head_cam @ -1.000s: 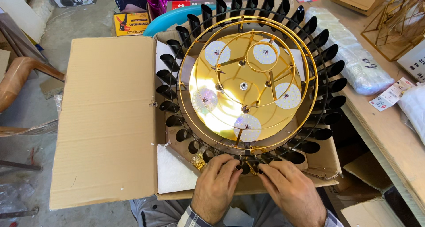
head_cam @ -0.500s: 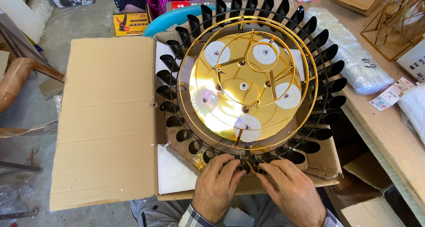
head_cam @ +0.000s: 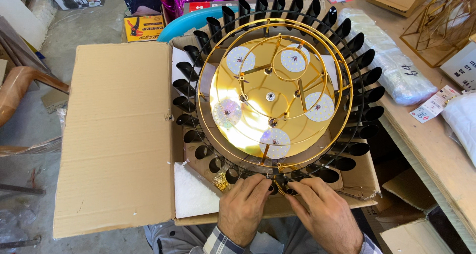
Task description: The person assembles a gold and black chandelier by attaching black metal tubes and gold support rods to a central circular base containing LED panels.
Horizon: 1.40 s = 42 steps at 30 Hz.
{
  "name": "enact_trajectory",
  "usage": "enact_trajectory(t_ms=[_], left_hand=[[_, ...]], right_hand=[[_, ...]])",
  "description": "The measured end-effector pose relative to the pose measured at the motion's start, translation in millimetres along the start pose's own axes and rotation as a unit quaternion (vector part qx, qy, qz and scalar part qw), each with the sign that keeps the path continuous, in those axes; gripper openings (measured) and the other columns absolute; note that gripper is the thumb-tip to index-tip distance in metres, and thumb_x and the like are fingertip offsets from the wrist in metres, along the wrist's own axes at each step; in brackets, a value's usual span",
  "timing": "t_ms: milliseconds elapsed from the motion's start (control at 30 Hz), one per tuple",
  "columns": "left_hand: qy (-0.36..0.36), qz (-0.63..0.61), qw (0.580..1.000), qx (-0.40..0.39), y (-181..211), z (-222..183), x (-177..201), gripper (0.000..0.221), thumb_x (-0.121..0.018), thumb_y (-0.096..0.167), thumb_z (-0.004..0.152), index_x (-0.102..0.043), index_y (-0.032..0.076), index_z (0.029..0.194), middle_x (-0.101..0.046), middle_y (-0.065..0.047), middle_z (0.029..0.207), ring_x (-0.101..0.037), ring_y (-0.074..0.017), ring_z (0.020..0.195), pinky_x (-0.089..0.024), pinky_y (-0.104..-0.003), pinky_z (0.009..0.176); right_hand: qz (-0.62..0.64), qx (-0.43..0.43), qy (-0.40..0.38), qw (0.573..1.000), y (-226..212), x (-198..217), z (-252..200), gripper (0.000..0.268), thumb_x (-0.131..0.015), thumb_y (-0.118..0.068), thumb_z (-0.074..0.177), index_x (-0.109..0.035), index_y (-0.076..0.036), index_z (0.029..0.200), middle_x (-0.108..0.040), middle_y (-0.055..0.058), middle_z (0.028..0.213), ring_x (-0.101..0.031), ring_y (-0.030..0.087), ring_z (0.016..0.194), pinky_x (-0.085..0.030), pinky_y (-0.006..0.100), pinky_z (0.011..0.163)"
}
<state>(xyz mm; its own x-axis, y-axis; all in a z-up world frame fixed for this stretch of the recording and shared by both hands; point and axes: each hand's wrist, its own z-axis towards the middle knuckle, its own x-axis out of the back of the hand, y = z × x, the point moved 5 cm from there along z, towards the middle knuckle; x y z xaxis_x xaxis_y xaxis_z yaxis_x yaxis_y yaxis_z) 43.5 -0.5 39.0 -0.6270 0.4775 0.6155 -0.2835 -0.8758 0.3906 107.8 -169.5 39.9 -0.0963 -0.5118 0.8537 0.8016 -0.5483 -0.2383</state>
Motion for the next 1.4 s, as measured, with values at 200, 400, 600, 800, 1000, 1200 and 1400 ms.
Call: enact_trajectory(t_ms=[200, 400, 600, 800, 1000, 1200, 1400], left_hand=[[-0.003, 0.013, 1.0, -0.02, 3, -2, -3, 0.017, -0.061, 0.001, 0.102, -0.071, 0.007, 0.113, -0.072, -0.006, 0.114, -0.059, -0.025, 0.075, -0.054, -0.037, 0.066], [-0.026, 0.008, 1.0, 0.004, -6, -8, -9, 0.02, -0.077, 0.009, 0.093, -0.07, 0.009, 0.112, -0.072, -0.003, 0.11, -0.066, -0.0223, 0.081, -0.056, -0.036, 0.066], [-0.053, -0.016, 0.998, 0.01, -10, -14, -10, 0.027, -0.077, 0.007, 0.093, -0.069, 0.006, 0.118, -0.071, -0.007, 0.115, -0.069, -0.0248, 0.093, -0.059, -0.038, 0.078], [-0.052, -0.042, 0.997, 0.049, -1, -15, 10, 0.035, -0.072, 0.011, 0.096, -0.063, 0.001, 0.129, -0.066, -0.015, 0.127, -0.07, -0.0295, 0.106, -0.063, -0.04, 0.086], [0.0, -0.05, 0.995, 0.084, 25, -17, 24, 0.026, -0.071, 0.011, 0.095, -0.069, 0.006, 0.121, -0.068, -0.008, 0.12, -0.072, -0.0247, 0.099, -0.063, -0.036, 0.075], [0.062, -0.042, 0.964, 0.257, -1, -38, 9, 0.034, -0.067, 0.03, 0.095, -0.066, 0.005, 0.118, -0.067, -0.007, 0.099, -0.069, -0.0174, 0.081, -0.065, -0.027, 0.062], [0.092, -0.093, 0.84, 0.526, -84, -8, 75, 0.084, -0.067, 0.04, 0.092, -0.032, -0.007, 0.151, -0.049, -0.02, 0.131, -0.065, -0.0269, 0.103, -0.06, -0.041, 0.08]], right_hand=[[-0.001, -0.027, -0.006, 1.0, 5, -2, -4, 0.029, -0.076, -0.024, 0.091, -0.07, -0.013, 0.117, -0.067, 0.002, 0.106, -0.071, 0.018, 0.091, -0.059, 0.034, 0.076], [0.019, -0.03, -0.015, 0.999, 7, -1, -3, 0.032, -0.077, -0.023, 0.09, -0.069, -0.013, 0.119, -0.068, 0.002, 0.108, -0.07, 0.019, 0.093, -0.059, 0.035, 0.082], [0.007, -0.061, -0.01, 0.998, 11, 3, -11, 0.032, -0.076, -0.024, 0.09, -0.069, -0.015, 0.12, -0.067, 0.0, 0.108, -0.072, 0.018, 0.09, -0.06, 0.036, 0.075], [-0.001, -0.086, 0.034, 0.996, 27, 36, -13, 0.026, -0.073, -0.015, 0.091, -0.073, -0.008, 0.116, -0.071, 0.005, 0.104, -0.071, 0.015, 0.09, -0.059, 0.03, 0.086], [-0.04, -0.149, 0.051, 0.987, 63, 65, -35, 0.021, -0.071, -0.013, 0.093, -0.073, -0.008, 0.113, -0.071, 0.005, 0.102, -0.07, 0.013, 0.079, -0.057, 0.029, 0.081], [-0.065, -0.224, 0.015, 0.972, 88, 81, -57, 0.028, -0.068, -0.026, 0.096, -0.073, -0.012, 0.12, -0.073, 0.005, 0.11, -0.07, 0.016, 0.071, -0.061, 0.032, 0.073], [-0.011, -0.324, 0.009, 0.946, 127, 122, 22, 0.06, -0.057, -0.037, 0.102, -0.051, 0.006, 0.144, -0.058, 0.027, 0.133, -0.068, 0.035, 0.098, -0.061, 0.048, 0.079]])
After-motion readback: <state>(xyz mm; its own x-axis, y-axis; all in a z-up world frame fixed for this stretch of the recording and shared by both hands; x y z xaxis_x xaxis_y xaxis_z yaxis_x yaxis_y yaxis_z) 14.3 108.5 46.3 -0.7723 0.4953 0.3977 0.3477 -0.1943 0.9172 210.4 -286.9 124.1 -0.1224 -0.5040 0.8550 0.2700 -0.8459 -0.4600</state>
